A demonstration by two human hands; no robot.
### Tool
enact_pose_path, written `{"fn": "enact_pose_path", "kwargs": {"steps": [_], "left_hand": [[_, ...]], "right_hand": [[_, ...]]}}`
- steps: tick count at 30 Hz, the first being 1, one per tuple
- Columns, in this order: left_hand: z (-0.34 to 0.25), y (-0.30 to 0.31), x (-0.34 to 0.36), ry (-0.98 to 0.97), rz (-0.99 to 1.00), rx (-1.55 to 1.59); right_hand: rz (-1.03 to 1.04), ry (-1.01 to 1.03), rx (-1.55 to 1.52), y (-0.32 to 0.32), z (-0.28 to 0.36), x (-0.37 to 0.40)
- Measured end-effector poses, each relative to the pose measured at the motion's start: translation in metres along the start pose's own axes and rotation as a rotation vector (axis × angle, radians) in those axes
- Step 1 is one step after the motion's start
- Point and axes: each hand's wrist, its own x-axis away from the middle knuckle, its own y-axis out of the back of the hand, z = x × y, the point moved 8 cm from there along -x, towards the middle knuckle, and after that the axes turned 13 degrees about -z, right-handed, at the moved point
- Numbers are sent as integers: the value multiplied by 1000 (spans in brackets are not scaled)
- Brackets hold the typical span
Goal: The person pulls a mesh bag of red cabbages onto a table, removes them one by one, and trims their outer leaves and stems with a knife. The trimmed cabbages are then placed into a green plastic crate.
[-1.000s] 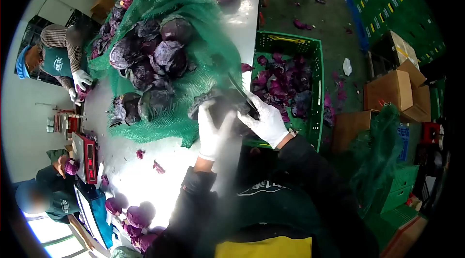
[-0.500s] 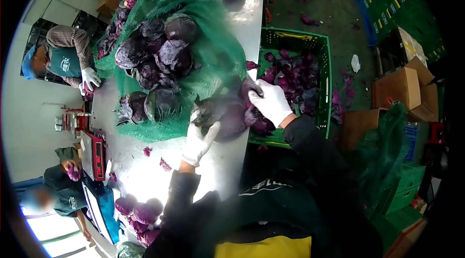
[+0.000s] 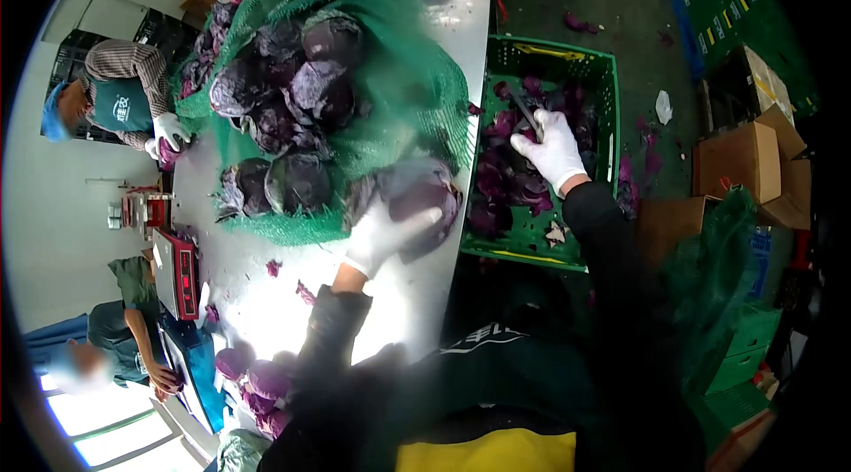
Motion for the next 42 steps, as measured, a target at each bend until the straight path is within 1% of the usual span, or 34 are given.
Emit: {"fn": "enact_pose_path", "kwargs": {"steps": [1, 2, 3, 4, 5, 7, 8, 10, 11, 14, 15, 18, 19, 22, 23, 26, 27, 28, 30, 31, 32, 34, 36, 37, 38, 40, 41, 42], "left_hand": [[25, 3, -4, 64, -63, -98], [6, -2, -10, 129, 35, 145], [12, -2, -10, 240, 28, 180], [20, -2, -9, 350, 20, 214], [21, -3, -12, 332, 21, 222], [28, -7, -14, 303, 30, 239], [30, -8, -13, 316, 27, 227], [32, -5, -13, 336, 17, 200], [31, -8, -12, 385, 34, 263], [33, -9, -15, 313, 26, 220], [20, -9, -16, 279, 51, 241], [21, -11, -16, 256, 36, 279], [20, -12, -16, 246, 25, 248], [27, -7, -19, 148, -100, 46], [34, -10, -18, 254, -61, 159], [26, -12, -16, 207, -8, 212], [13, -11, -16, 92, -46, 209], [0, -12, -14, -20, -78, 207], [23, -14, -11, 105, -5, 34], [16, -14, -3, 111, -24, -252], [3, -15, 1, 104, -25, 14], [26, -15, 10, 170, -33, 99], [24, -9, 25, 93, -23, 39], [27, -9, 30, 107, -20, 39], [29, -8, 35, 121, -17, 39], [28, -7, 40, 135, -21, 99], [24, -10, 42, 110, 29, 152], [-3, -10, 38, 84, 82, 205]], "right_hand": [[-26, 14, -91, 14, 17, 1], [-56, 30, -184, 31, 36, 5], [9, -18, -359, 39, 52, 20], [89, -38, -440, 39, 61, 44], [169, -65, -518, 39, 70, 69], [241, 29, -438, 30, 78, 118], [223, 127, -375, 22, 80, 137], [283, 129, -296, 6, 79, 151], [226, 183, -260, 3, 83, 150], [408, 150, -81, -17, 87, 146], [419, 168, -53, -16, 92, 145], [350, 241, 92, -28, 89, 148], [352, 236, 134, -30, 90, 147], [437, 181, 116, -49, 79, 140], [487, 152, 102, -52, 76, 139], [619, 165, 102, -41, 87, 138], [721, 76, 104, -28, 97, 135], [694, 61, 102, -34, 93, 132], [663, 26, 105, -60, 69, 137], [631, 62, 148, -78, 73, 132], [654, -3, 168, -80, 65, 138], [668, -75, 147, -76, 63, 141], [595, -95, 41, -61, 76, 144], [553, -104, -11, -54, 81, 143], [514, -58, -57, -59, 76, 148], [486, 46, -64, -45, 93, 146], [415, 134, -79, -37, 99, 141], [341, 218, -92, -29, 104, 134]]}}
